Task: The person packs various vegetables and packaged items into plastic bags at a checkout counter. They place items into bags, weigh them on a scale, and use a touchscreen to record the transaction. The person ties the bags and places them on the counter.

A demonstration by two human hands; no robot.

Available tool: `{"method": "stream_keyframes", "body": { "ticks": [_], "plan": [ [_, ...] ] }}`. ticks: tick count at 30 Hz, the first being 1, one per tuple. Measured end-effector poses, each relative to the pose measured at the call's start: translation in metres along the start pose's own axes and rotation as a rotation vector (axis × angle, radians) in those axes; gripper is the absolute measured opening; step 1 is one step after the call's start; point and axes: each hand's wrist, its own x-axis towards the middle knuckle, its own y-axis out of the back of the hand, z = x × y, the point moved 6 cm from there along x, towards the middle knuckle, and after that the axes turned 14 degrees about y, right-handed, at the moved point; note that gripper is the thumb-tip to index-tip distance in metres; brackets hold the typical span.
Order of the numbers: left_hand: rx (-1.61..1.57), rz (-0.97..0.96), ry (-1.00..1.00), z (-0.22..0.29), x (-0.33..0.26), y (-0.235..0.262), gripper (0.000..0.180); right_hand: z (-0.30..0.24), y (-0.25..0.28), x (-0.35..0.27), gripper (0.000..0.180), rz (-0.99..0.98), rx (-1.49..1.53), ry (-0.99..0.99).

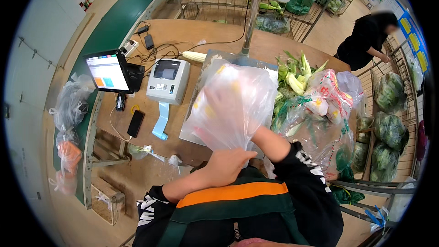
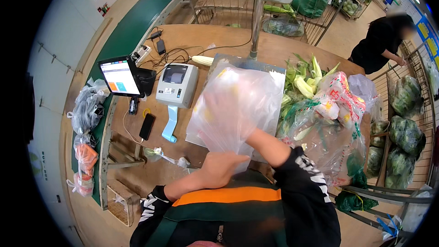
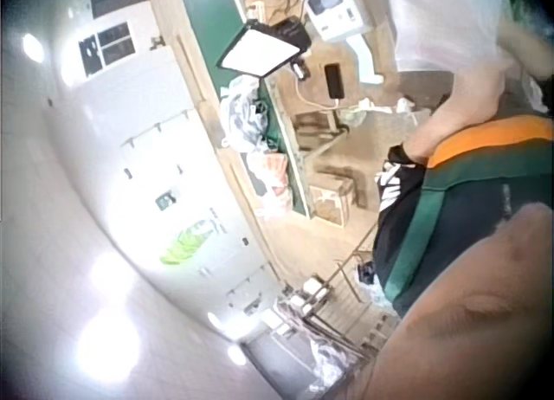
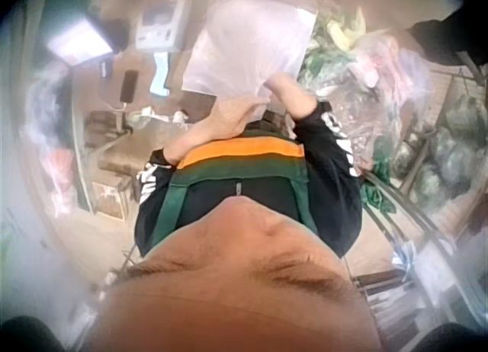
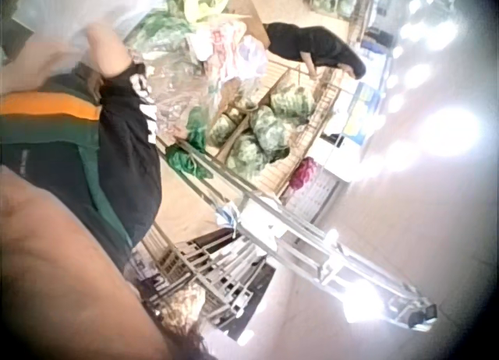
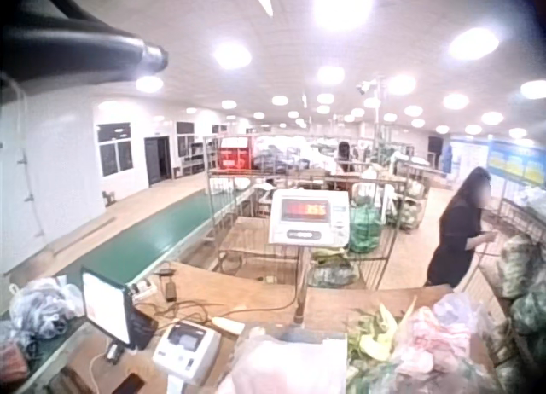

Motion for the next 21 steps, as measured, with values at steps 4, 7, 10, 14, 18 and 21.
{"method": "stream_keyframes", "body": {
  "ticks": [4, 7, 10, 14, 18, 21],
  "plan": [
    [-0.223, 0.087, 0.117, -0.029, -0.006, 0.002, 0.027, 0.004, 0.002, 0.008, 0.082, 0.258, -0.269, 0.004],
    [-0.318, 0.103, 0.272, -0.073, -0.043, -0.018, 0.069, 0.002, -0.003, -0.049, 0.069, 0.451, -0.310, 0.070],
    [-0.627, 0.260, 0.393, -0.089, -0.059, -0.022, 0.088, 0.041, 0.000, -0.139, 0.050, 0.622, -0.085, -0.030],
    [-0.349, 0.167, 0.661, -0.106, -0.086, -0.022, 0.072, 0.189, -0.003, -0.302, 0.038, 0.730, -0.339, -0.674],
    [-0.406, 0.143, 0.617, -0.117, -0.085, -0.031, 0.066, 0.321, 0.046, -0.387, 0.088, 0.210, -0.553, -1.013],
    [-0.331, 0.168, 0.532, -0.099, -0.072, -0.023, 0.065, 0.352, 0.052, -0.397, 0.110, 0.057, -0.647, -1.016]
  ]
}}
